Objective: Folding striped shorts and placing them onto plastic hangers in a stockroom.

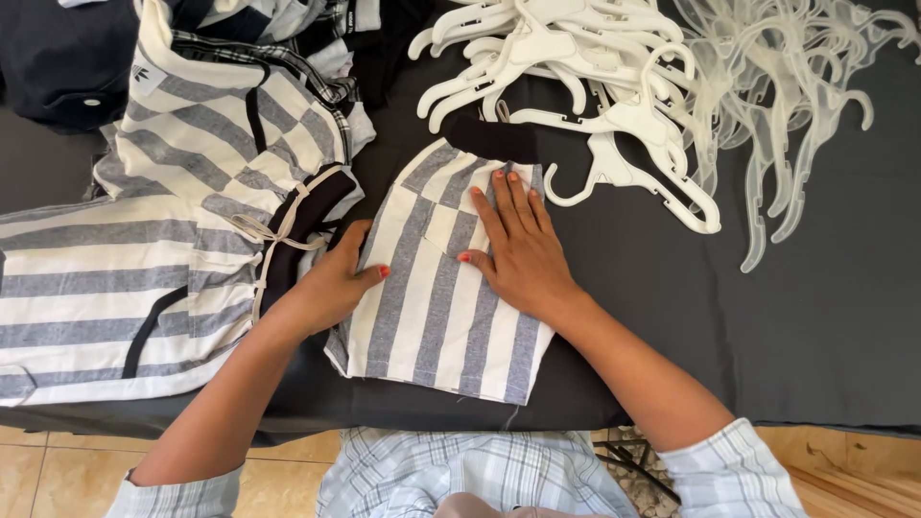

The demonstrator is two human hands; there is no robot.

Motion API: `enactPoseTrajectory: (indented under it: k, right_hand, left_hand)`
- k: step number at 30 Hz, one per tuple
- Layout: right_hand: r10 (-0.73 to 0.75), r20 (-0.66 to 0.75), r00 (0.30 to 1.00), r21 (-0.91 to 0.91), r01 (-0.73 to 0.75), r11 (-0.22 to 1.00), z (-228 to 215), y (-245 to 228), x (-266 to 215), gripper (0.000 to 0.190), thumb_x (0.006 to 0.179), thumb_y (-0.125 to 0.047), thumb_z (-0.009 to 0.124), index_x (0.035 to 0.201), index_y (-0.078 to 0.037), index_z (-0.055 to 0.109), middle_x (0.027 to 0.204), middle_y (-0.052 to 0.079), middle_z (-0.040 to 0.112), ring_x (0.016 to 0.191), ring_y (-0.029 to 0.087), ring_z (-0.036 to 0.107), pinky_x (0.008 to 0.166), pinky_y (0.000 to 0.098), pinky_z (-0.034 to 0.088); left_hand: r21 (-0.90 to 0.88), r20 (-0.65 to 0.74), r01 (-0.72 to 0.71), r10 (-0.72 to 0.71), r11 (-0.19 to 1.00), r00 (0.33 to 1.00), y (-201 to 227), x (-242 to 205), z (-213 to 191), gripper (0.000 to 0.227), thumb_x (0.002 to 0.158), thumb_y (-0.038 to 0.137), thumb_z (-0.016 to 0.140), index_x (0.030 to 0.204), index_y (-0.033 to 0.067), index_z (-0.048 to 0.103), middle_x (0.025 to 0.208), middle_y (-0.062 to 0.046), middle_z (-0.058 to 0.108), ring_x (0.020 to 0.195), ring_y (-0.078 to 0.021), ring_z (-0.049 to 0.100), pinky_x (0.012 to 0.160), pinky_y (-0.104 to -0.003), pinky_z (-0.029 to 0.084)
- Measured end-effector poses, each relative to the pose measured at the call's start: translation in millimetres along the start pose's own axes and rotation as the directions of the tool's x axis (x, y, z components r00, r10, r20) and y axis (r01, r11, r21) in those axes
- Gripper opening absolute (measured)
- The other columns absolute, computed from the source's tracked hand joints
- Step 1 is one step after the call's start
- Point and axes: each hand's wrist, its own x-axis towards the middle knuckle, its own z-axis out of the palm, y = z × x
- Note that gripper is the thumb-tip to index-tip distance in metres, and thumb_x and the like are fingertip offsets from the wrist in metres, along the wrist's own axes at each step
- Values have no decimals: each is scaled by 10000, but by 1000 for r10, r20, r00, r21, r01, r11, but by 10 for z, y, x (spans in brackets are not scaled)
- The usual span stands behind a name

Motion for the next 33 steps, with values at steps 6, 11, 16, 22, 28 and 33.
enactPoseTrajectory:
  k: [6, 11, 16, 22, 28, 33]
  right_hand:
    - [-12, -19, 1000, -13, 11, 1000, -5, -12, 9, 830, 1034, -626, 389, 1642, -82, 242, 1696, 245, 167, 1587, 383, 82, 1268, 535, 39]
    - [-84, -45, 995, -52, 82, 995, 0, -86, 14, 734, 1078, -508, 391, 1615, -23, 270, 1682, 222, 250, 1589, 341, 115, 1277, 508, 39]
    - [-98, -27, 995, -74, 95, 993, 45, 45, 7, 678, 1095, -485, 334, 1595, -26, 315, 1672, 183, 303, 1580, 314, 190, 1279, 496, 105]
    - [97, -128, 987, -157, -117, 981, 121, 183, -61, 727, 1100, -554, 309, 1612, -38, 316, 1686, 157, 317, 1571, 262, 244, 1246, 587, -8]
    - [67, -45, 997, -206, -75, 976, -44, -215, -166, 722, 1099, -491, 325, 1563, 63, 328, 1574, 306, 420, 1545, 378, 287, 1260, 619, -80]
    - [-244, 120, 962, -1, 246, 969, 47, -579, -537, 820, 1056, -533, 362, 1606, 48, 179, 1690, 271, 148, 1579, 407, 90, 1263, 566, 53]
  left_hand:
    - [832, -235, -7, 363, 555, 902, 440, -83, -52, 596, 1010, 418, 597, 1526, 157, 455, 1046, -182, 708, 1016, -409, 710, 799, -475, 585]
    - [900, 91, -368, 726, 233, 681, 289, 377, 374, 794, 959, 607, 500, 1568, 108, 398, 1500, -153, 499, 1419, -332, 450, 1143, -526, 351]
    - [844, 194, -488, 721, 224, 666, 86, 825, 413, 908, 966, 707, 293, 1638, 97, 283, 1683, -122, 321, 1549, -285, 287, 1253, -499, 169]
    - [915, 74, -316, 663, 253, 745, 40, 726, 413, 815, 1015, 688, 275, 1641, 166, 298, 1694, -45, 307, 1565, -219, 254, 1262, -528, 89]
    - [975, 128, -175, 299, 136, 946, 347, 80, 533, 858, 1008, 702, 243, 1636, 118, 225, 1700, -179, 196, 1559, -356, 202, 1243, -623, -8]
    - [943, 179, -297, 521, 151, 835, -119, -340, 745, 1059, 909, 810, 312, 1603, 13, 250, 1686, -222, 205, 1571, -370, 173, 1243, -556, 142]
